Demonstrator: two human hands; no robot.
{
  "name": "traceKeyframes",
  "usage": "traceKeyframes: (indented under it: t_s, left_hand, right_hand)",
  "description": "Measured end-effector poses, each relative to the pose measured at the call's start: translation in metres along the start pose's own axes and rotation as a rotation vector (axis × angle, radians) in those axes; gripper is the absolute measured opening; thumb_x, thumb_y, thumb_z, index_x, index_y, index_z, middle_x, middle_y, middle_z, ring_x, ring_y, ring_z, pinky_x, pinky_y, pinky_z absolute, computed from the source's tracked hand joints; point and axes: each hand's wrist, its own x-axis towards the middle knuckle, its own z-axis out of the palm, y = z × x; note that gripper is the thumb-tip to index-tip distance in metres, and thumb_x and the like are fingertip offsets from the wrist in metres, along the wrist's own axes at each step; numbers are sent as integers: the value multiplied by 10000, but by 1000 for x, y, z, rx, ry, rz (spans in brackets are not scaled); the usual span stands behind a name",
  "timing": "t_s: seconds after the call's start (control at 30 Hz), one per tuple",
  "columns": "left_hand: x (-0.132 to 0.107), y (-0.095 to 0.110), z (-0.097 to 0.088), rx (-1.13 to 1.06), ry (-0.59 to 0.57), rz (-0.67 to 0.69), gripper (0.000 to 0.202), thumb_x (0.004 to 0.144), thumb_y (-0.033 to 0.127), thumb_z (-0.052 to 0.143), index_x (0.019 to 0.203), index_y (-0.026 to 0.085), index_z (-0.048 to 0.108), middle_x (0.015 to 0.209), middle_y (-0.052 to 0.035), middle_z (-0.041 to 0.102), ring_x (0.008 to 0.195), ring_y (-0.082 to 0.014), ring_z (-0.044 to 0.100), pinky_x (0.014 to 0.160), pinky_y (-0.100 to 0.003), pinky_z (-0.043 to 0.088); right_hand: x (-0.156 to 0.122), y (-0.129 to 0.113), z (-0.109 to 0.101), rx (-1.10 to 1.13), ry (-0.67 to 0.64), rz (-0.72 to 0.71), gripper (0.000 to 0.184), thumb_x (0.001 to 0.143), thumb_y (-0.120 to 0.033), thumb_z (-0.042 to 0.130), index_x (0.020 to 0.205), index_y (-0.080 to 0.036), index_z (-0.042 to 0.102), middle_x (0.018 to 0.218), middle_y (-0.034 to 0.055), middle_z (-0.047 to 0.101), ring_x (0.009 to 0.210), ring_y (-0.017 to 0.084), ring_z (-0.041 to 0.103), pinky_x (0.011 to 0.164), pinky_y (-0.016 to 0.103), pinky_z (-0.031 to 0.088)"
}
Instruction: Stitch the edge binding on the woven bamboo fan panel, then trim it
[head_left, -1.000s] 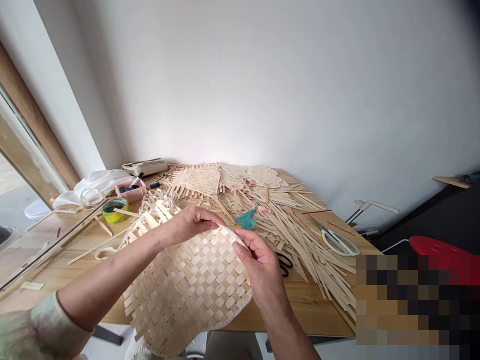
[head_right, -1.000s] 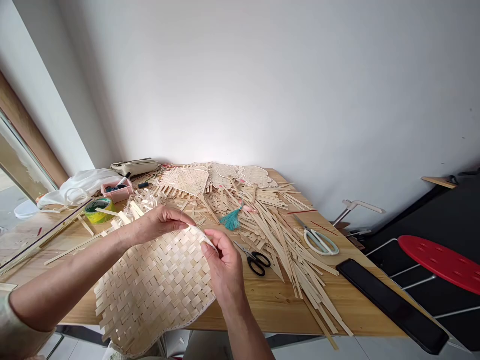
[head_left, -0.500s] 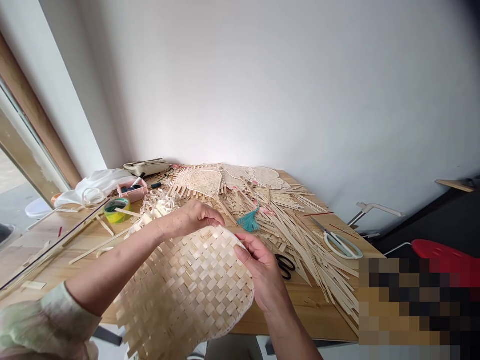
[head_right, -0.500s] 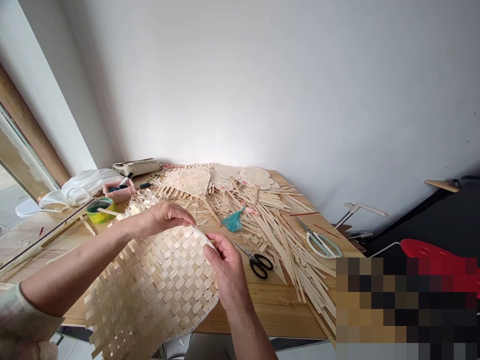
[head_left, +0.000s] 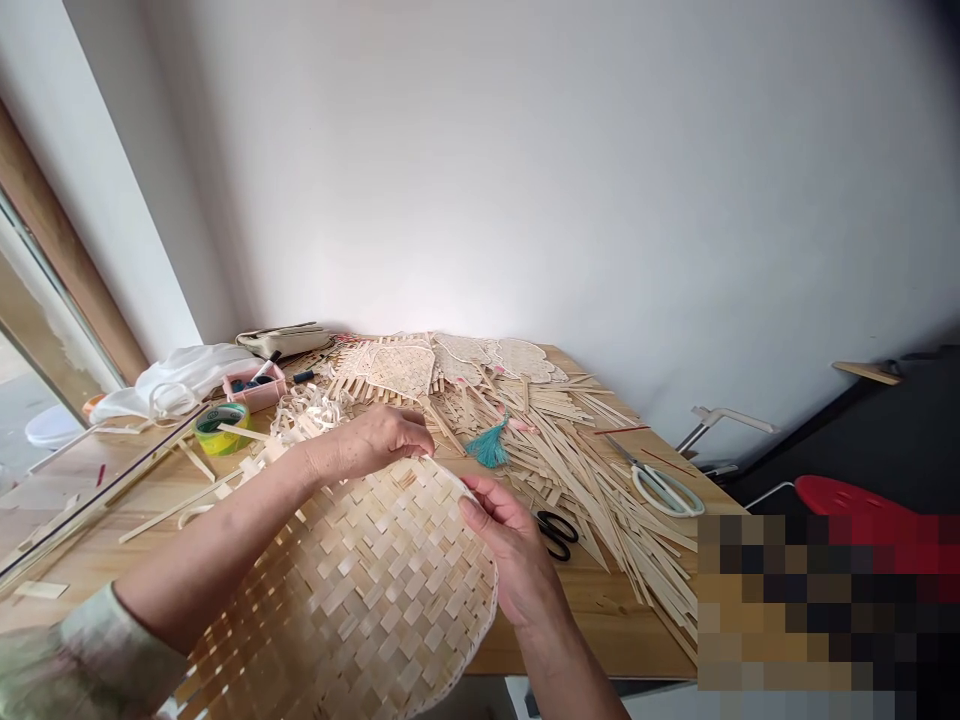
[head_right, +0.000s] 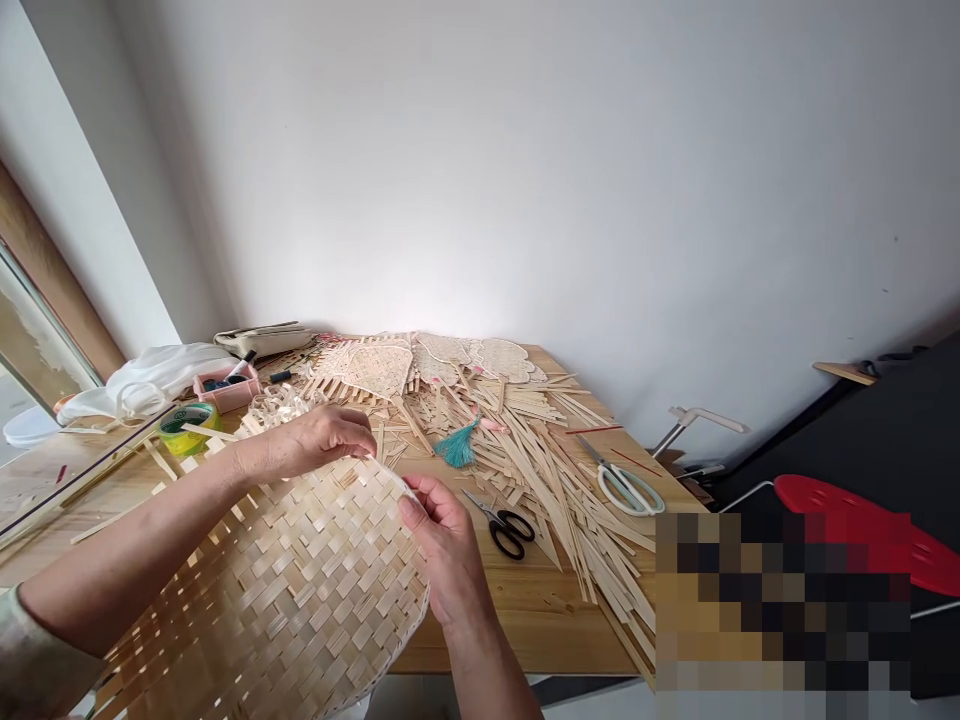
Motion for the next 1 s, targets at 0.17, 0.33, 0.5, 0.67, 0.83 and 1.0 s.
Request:
traceKeyframes:
  t_s: [0.17, 0.33, 0.5, 0.67, 0.83, 1.0]
  left_hand:
    - [1, -2, 0, -23, -15, 2, 207, 857, 169, 440, 808, 134, 637, 769, -47, 584, 686, -93, 532, 629, -177, 382]
    - [-1, 0, -1, -45, -13, -37, 181, 840, 140, 465, 790, 140, 639, 753, -36, 586, 682, -91, 539, 630, -175, 379]
    - [-2, 3, -2, -63, 4, -31, 167, 831, 129, 475, 771, 134, 631, 749, -39, 598, 683, -92, 544, 631, -175, 381]
    - [0, 4, -3, -53, -14, -47, 164, 818, 101, 482, 741, 133, 623, 724, -29, 605, 671, -88, 542, 625, -172, 379]
    - [-3, 4, -4, -99, -37, -59, 169, 810, 99, 482, 714, 129, 618, 714, -22, 601, 678, -86, 535, 628, -174, 376]
    - [-12, 10, -3, -252, -42, -223, 135, 807, 157, 487, 724, 130, 591, 681, 7, 581, 622, -77, 507, 590, -177, 373]
  right_hand:
    - [1, 3, -1, 15, 3, 12, 329, 581, -318, 745, 862, -176, 648, 779, 11, 650, 711, 125, 539, 681, 241, 412]
    - [0, 3, 1, 33, 19, 19, 320, 583, -315, 741, 856, -175, 651, 778, 12, 653, 709, 133, 548, 689, 256, 424]
    - [0, 4, 0, 24, 29, 2, 312, 577, -307, 740, 845, -172, 655, 772, 16, 649, 710, 142, 550, 687, 265, 422]
    - [0, 6, 0, 13, 42, -11, 295, 597, -313, 729, 848, -177, 652, 769, 11, 649, 706, 134, 550, 684, 258, 425]
    - [-3, 4, 4, -16, 65, -56, 292, 593, -330, 725, 825, -171, 645, 746, 10, 642, 684, 143, 550, 657, 266, 433]
    - [-6, 3, 8, -80, 63, -76, 279, 621, -334, 712, 842, -179, 644, 764, 13, 647, 696, 147, 545, 667, 266, 424]
